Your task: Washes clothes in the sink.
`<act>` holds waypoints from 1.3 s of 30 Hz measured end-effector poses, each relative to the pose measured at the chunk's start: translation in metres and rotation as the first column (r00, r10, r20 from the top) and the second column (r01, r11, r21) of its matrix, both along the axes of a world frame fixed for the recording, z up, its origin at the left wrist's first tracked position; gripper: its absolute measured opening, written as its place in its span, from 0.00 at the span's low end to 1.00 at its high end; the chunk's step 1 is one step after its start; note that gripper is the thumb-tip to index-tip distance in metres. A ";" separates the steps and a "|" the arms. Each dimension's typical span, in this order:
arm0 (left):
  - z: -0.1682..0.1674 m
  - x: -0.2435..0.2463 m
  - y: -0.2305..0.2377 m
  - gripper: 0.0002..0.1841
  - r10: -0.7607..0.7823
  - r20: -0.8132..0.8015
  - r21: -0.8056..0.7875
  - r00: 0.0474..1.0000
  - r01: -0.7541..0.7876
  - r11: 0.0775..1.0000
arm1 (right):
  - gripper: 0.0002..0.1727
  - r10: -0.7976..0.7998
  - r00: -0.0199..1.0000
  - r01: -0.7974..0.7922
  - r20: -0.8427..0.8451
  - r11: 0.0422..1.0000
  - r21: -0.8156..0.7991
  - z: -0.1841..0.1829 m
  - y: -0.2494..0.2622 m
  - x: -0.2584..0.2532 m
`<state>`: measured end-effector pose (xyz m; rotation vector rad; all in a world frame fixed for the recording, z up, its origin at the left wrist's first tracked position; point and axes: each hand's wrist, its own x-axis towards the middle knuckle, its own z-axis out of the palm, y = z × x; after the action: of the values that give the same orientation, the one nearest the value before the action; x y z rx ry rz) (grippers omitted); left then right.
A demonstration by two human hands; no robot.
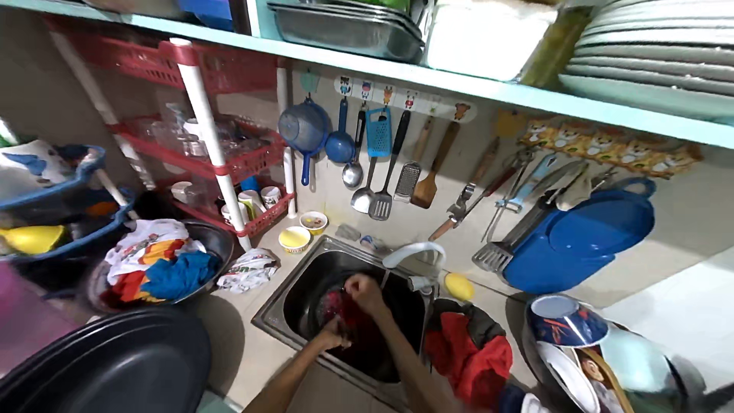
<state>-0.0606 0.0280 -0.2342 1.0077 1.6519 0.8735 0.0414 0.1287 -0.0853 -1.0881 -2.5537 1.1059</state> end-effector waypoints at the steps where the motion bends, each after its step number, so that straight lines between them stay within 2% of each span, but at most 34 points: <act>1: -0.005 0.004 0.005 0.41 0.052 -0.004 0.046 0.999 -0.052 0.998 | 0.16 -0.017 0.997 0.021 -0.076 0.998 0.053 0.026 0.000 0.002; 3: -0.004 0.005 0.016 0.32 0.132 -0.061 0.108 0.989 -0.125 0.986 | 0.17 -0.068 0.982 0.088 -0.178 0.990 0.108 0.073 0.000 0.007; 6: 0.020 0.002 0.025 0.21 0.158 -0.100 0.219 0.982 -0.133 0.967 | 0.14 -0.147 0.896 0.211 -0.419 0.971 0.111 0.116 -0.007 0.023; 9: 0.067 -0.002 0.035 0.18 0.181 0.002 0.232 0.983 -0.177 0.957 | 0.13 -0.150 0.790 0.274 -0.594 0.954 0.124 0.145 -0.002 0.033; 12: 0.119 -0.010 0.047 0.17 0.217 0.001 0.274 0.976 -0.209 0.939 | 0.11 -0.145 0.688 0.361 -0.711 0.918 0.162 0.164 0.017 0.035; 14: 0.147 -0.017 0.051 0.18 0.211 -0.056 0.347 0.976 -0.179 0.921 | 0.11 -0.149 0.692 0.380 -0.706 0.907 0.181 0.170 0.021 0.046; 17: 0.179 -0.025 0.062 0.17 0.241 -0.112 0.523 0.964 -0.149 0.839 | 0.13 -0.156 0.789 0.329 -0.595 0.924 0.194 0.157 0.020 0.066; 19: 0.203 -0.026 0.072 0.16 0.274 -0.043 0.600 0.961 -0.194 0.776 | 0.15 -0.161 0.877 0.285 -0.453 0.933 0.220 0.133 0.010 0.078; 21: 0.210 -0.026 0.076 0.13 0.304 0.048 0.659 0.952 -0.259 0.706 | 0.16 -0.155 0.938 0.227 -0.309 0.950 0.212 0.096 -0.001 0.086; 23: 0.204 -0.026 0.075 0.12 0.308 0.034 0.685 0.951 -0.246 0.685 | 0.18 -0.175 0.980 0.189 -0.096 0.969 0.162 0.051 0.011 0.081; 26: 0.174 -0.025 0.062 0.15 0.251 -0.140 0.553 0.958 -0.135 0.822 | 0.20 -0.229 0.961 0.236 0.156 0.971 -0.033 -0.012 0.030 0.072; 27: 0.159 -0.026 0.060 0.16 0.197 -0.186 0.475 0.963 -0.087 0.875 | 0.21 -0.263 0.947 0.282 0.186 0.956 -0.083 -0.035 0.035 0.070; 29: 0.107 -0.037 0.068 0.17 0.055 -0.285 0.350 0.957 0.051 0.935 | 0.21 -0.331 0.917 0.369 0.222 0.916 -0.159 -0.074 0.043 0.068; 32: 0.048 -0.048 0.071 0.17 -0.186 -0.413 0.113 0.891 0.253 0.961 | 0.23 -0.379 0.891 0.434 0.249 0.872 -0.225 -0.115 0.053 0.061; 35: 0.014 -0.051 0.070 0.17 -0.218 -0.474 -0.012 0.853 0.241 0.970 | 0.26 -0.378 0.884 0.444 0.274 0.861 -0.247 -0.147 0.066 0.052; 36: 0.002 -0.053 0.072 0.21 -0.193 -0.493 -0.024 0.849 0.208 0.978 | 0.28 -0.388 0.879 0.456 0.278 0.855 -0.249 -0.158 0.071 0.048; 39: -0.023 -0.055 0.081 0.45 -0.154 -0.520 -0.110 0.840 0.112 0.987 | 0.35 -0.417 0.862 0.489 0.289 0.834 -0.254 -0.176 0.076 0.035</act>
<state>-0.1157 0.1089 -0.2571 1.3774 2.0210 0.4495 0.0760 0.2051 -0.2618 -1.8825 -2.1048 1.3437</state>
